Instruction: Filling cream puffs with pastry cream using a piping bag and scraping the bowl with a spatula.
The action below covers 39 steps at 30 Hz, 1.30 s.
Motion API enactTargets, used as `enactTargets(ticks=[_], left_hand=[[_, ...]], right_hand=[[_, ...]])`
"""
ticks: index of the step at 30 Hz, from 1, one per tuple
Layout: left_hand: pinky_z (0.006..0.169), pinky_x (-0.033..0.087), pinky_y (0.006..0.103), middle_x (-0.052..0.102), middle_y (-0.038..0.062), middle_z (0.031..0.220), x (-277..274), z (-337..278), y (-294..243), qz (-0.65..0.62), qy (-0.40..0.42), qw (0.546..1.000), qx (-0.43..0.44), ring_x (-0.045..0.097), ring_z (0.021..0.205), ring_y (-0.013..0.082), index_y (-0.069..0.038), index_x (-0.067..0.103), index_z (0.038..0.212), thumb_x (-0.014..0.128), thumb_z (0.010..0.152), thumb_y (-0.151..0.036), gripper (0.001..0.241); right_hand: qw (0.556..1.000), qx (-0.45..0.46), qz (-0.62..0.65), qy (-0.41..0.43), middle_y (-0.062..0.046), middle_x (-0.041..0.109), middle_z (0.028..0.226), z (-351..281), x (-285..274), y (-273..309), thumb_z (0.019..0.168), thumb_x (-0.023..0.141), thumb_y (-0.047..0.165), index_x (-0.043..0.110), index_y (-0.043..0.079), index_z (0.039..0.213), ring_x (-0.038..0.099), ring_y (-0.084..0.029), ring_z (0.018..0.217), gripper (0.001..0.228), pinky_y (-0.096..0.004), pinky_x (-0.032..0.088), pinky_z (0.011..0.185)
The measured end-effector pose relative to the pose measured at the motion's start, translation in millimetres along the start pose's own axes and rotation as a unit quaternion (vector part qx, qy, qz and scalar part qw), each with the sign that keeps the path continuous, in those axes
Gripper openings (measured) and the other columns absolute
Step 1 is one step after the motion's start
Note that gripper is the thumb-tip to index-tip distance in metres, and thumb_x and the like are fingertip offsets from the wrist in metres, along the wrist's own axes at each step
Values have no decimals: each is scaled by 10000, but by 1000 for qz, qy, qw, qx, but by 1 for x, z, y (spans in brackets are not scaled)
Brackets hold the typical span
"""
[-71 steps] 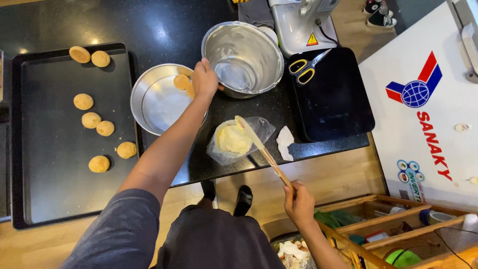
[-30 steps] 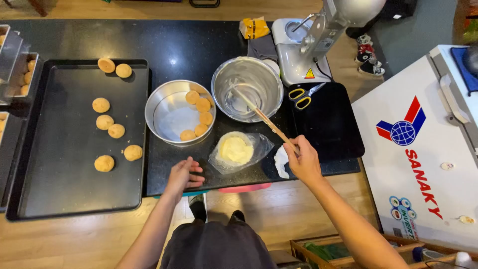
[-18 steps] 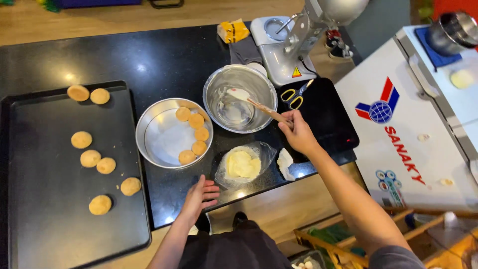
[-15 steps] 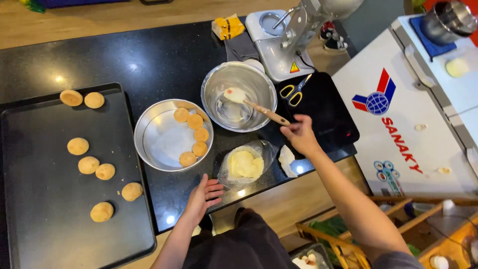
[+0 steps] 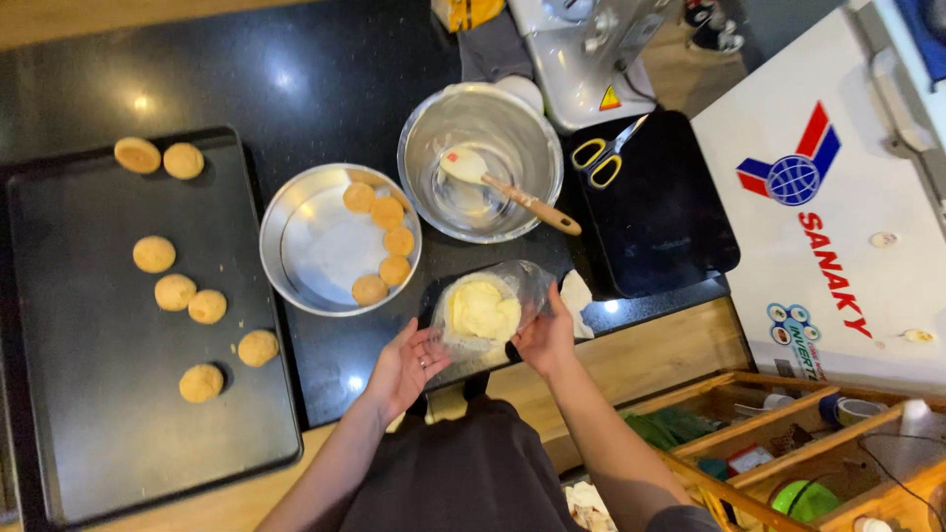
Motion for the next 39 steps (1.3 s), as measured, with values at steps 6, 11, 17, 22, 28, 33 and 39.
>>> enactTargets(ticks=[6,11,17,22,28,33,39], left_hand=[[845,612,434,720,138,915,38,-27,-26,-19,-23,995,98,707,799,232,25,608,1195,519,991,-234,341],[706,653,428,667,138,814,57,-41,-61,45,-58,983,166,712,678,220,58,610,1153,519,1004,-107,240],[656,663,353,651,91,785,86,-85,-112,242,-127,933,236,666,616,155,52,664,1067,530,986,-23,174],[586,614,294,676,78,703,148,-172,-187,383,-164,852,318,658,564,130,41,702,994,543,944,31,166],[540,562,241,622,29,677,243,-270,-298,398,-203,728,521,601,550,92,12,690,958,557,1019,-15,148],[936,480,453,619,124,944,386,-317,-296,578,-199,252,750,598,946,327,-6,637,1108,824,862,-330,447],[547,434,426,560,140,648,394,-151,-352,618,19,363,697,553,580,316,-13,532,663,925,733,-524,648]], right_hand=[[993,70,48,85,-183,651,1302,-26,43,11,930,577,468,531,-26,1392,634,-331,1175,677,-432,506,1016],[984,62,27,167,-146,693,1138,-37,56,35,879,499,236,561,-47,1371,667,-285,935,571,-401,553,846],[937,-141,-266,176,-102,771,946,-84,93,121,850,400,54,609,-172,1093,550,-209,517,392,-363,472,461],[813,-256,-507,132,-96,498,463,-184,183,191,809,393,50,775,-104,989,413,-159,328,449,-306,385,357],[773,-364,-427,296,-116,657,728,-290,326,232,855,417,-15,723,-137,989,430,-136,407,356,-315,430,352],[743,-334,-422,399,-69,575,671,-294,417,200,882,425,-24,721,-144,1077,468,-112,493,375,-299,468,408],[729,-325,-351,490,-74,597,891,-239,400,217,940,473,47,611,-50,1378,550,-134,719,469,-301,490,646]])
Point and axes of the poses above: each hand's wrist, its own z-axis towards the middle knuckle, its own x-axis out of the palm, y = z × x, the point moved 9 cm from there along z, towards the middle knuckle
